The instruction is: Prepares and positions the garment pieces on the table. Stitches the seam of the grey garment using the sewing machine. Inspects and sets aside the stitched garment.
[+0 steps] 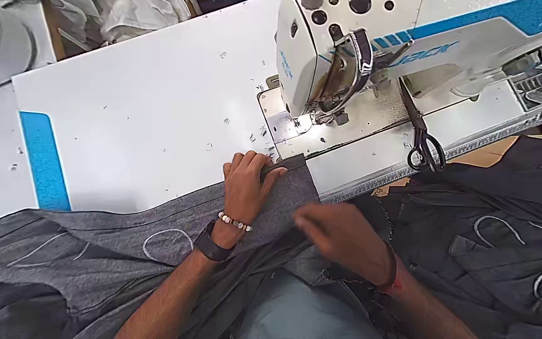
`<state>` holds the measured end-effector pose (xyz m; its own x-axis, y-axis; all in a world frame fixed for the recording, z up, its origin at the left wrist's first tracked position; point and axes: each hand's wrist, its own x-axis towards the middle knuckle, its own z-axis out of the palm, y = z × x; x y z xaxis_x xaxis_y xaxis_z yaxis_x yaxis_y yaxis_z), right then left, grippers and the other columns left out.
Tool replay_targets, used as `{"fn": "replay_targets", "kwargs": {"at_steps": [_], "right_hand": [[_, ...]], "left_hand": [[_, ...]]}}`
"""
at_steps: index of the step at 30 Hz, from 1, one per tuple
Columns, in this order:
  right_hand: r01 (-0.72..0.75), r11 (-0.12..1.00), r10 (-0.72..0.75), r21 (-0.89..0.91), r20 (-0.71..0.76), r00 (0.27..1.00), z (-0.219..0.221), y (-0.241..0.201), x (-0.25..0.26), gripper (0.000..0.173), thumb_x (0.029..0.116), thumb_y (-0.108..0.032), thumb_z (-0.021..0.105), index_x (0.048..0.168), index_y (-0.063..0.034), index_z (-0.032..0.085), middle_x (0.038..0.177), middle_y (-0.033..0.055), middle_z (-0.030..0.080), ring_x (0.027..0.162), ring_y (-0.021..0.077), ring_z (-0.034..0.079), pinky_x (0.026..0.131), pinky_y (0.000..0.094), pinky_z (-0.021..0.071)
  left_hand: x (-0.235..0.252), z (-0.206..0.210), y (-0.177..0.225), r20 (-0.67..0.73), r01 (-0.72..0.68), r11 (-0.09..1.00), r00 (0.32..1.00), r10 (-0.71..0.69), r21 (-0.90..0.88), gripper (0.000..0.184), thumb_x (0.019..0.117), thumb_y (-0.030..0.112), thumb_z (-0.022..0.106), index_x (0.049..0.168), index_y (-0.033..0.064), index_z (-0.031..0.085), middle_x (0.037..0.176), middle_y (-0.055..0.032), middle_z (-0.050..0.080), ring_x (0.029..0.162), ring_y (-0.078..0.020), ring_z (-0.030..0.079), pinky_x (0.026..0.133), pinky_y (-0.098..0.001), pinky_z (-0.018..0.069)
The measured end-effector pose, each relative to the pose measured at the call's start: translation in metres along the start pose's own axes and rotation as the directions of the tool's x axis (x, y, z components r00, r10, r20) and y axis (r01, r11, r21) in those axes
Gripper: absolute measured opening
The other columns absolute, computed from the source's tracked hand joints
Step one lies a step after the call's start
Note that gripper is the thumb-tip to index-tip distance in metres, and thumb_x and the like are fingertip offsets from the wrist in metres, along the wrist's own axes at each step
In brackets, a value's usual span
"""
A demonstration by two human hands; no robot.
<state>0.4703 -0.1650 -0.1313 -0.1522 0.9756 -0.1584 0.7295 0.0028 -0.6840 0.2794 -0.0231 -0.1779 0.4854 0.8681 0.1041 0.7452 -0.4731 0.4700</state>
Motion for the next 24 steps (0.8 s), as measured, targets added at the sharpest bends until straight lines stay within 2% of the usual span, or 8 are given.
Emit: {"fn": "replay_targets", "kwargs": {"at_steps": [1,3,4,7,10,15,20,24], "right_hand": [[-0.055,0.998,0.054,0.003,-0.262,0.964,-0.003,0.002,0.009,0.025,0.1035,-0.032,0.057,0.110,-0.0157,0.075,0.091,-0.0002,0.074,0.079,0.0137,0.071,0.067,0.0384,0.0615],[-0.123,0.991,0.128,0.043,-0.498,0.858,-0.004,0.017,0.037,0.032,0.1002,-0.035,0.064,0.124,-0.0135,0.071,0.107,0.0008,0.072,0.095,0.0164,0.068,0.079,0.0380,0.0577],[-0.114,0.987,0.158,0.116,-0.519,0.840,-0.002,0.025,0.049,0.035,0.0975,-0.037,0.069,0.125,-0.0156,0.071,0.109,-0.0014,0.073,0.100,0.0156,0.066,0.083,0.0382,0.0554],[-0.099,0.946,0.254,0.307,-0.519,0.816,0.007,0.031,0.064,0.016,0.0934,-0.031,0.076,0.106,-0.0213,0.080,0.093,-0.0084,0.074,0.091,0.0100,0.065,0.084,0.0409,0.0489],[-0.080,0.956,0.226,0.283,-0.533,0.815,0.009,0.032,0.064,0.015,0.0962,-0.025,0.073,0.108,-0.0203,0.081,0.095,-0.0082,0.075,0.092,0.0090,0.066,0.086,0.0401,0.0491],[-0.013,0.960,0.192,0.280,-0.623,0.759,0.010,0.029,0.065,0.012,0.0899,-0.020,0.079,0.101,-0.0170,0.081,0.093,-0.0072,0.075,0.085,0.0077,0.065,0.075,0.0301,0.0513],[-0.080,0.996,0.017,-0.044,-0.772,0.635,0.023,0.023,0.070,0.007,0.0881,-0.020,0.077,0.094,-0.0167,0.080,0.092,-0.0034,0.076,0.085,0.0127,0.066,0.074,0.0359,0.0474],[-0.106,0.965,-0.129,-0.239,-0.788,0.602,0.025,0.018,0.070,0.008,0.0902,-0.019,0.076,0.096,-0.0163,0.082,0.095,-0.0018,0.077,0.091,0.0141,0.068,0.080,0.0377,0.0462]], "left_hand": [[-0.003,0.001,0.000,-0.012,-0.013,1.000,1.000,0.013,-0.020,0.043,0.0969,0.056,0.061,0.096,0.0147,0.070,0.091,-0.0030,0.064,0.091,-0.0254,0.058,0.078,-0.0465,0.0401],[-0.007,-0.001,0.002,-0.017,-0.036,0.997,0.999,0.035,-0.064,0.039,0.0984,0.052,0.061,0.095,0.0147,0.069,0.090,-0.0012,0.065,0.089,-0.0229,0.057,0.080,-0.0456,0.0387],[-0.007,-0.002,0.003,-0.019,-0.046,0.996,0.999,0.045,-0.079,0.037,0.0991,0.050,0.061,0.096,0.0144,0.069,0.090,-0.0009,0.066,0.089,-0.0220,0.058,0.081,-0.0454,0.0388],[-0.004,-0.008,0.009,0.002,-0.073,0.991,0.997,0.074,-0.115,0.032,0.1019,0.042,0.060,0.108,0.0129,0.072,0.099,-0.0011,0.071,0.094,-0.0204,0.062,0.087,-0.0450,0.0419],[0.007,-0.012,0.024,0.028,-0.121,0.980,0.992,0.127,-0.158,0.032,0.1027,0.034,0.060,0.125,0.0149,0.072,0.109,-0.0010,0.073,0.103,-0.0181,0.064,0.091,-0.0393,0.0497],[0.017,-0.010,0.039,0.001,-0.068,0.960,0.997,0.071,-0.271,0.016,0.0967,0.025,0.070,0.108,0.0181,0.079,0.099,0.0029,0.076,0.092,-0.0087,0.068,0.082,-0.0280,0.0534],[0.008,-0.006,0.047,-0.107,-0.108,0.971,0.990,0.087,-0.211,0.017,0.0967,0.021,0.070,0.109,0.0154,0.081,0.091,0.0030,0.076,0.075,-0.0064,0.062,0.069,-0.0242,0.0491],[0.008,-0.006,0.049,-0.144,-0.130,0.979,0.984,0.107,-0.155,0.019,0.0989,0.021,0.067,0.111,0.0150,0.080,0.096,0.0014,0.077,0.083,-0.0103,0.066,0.075,-0.0272,0.0512]]}}
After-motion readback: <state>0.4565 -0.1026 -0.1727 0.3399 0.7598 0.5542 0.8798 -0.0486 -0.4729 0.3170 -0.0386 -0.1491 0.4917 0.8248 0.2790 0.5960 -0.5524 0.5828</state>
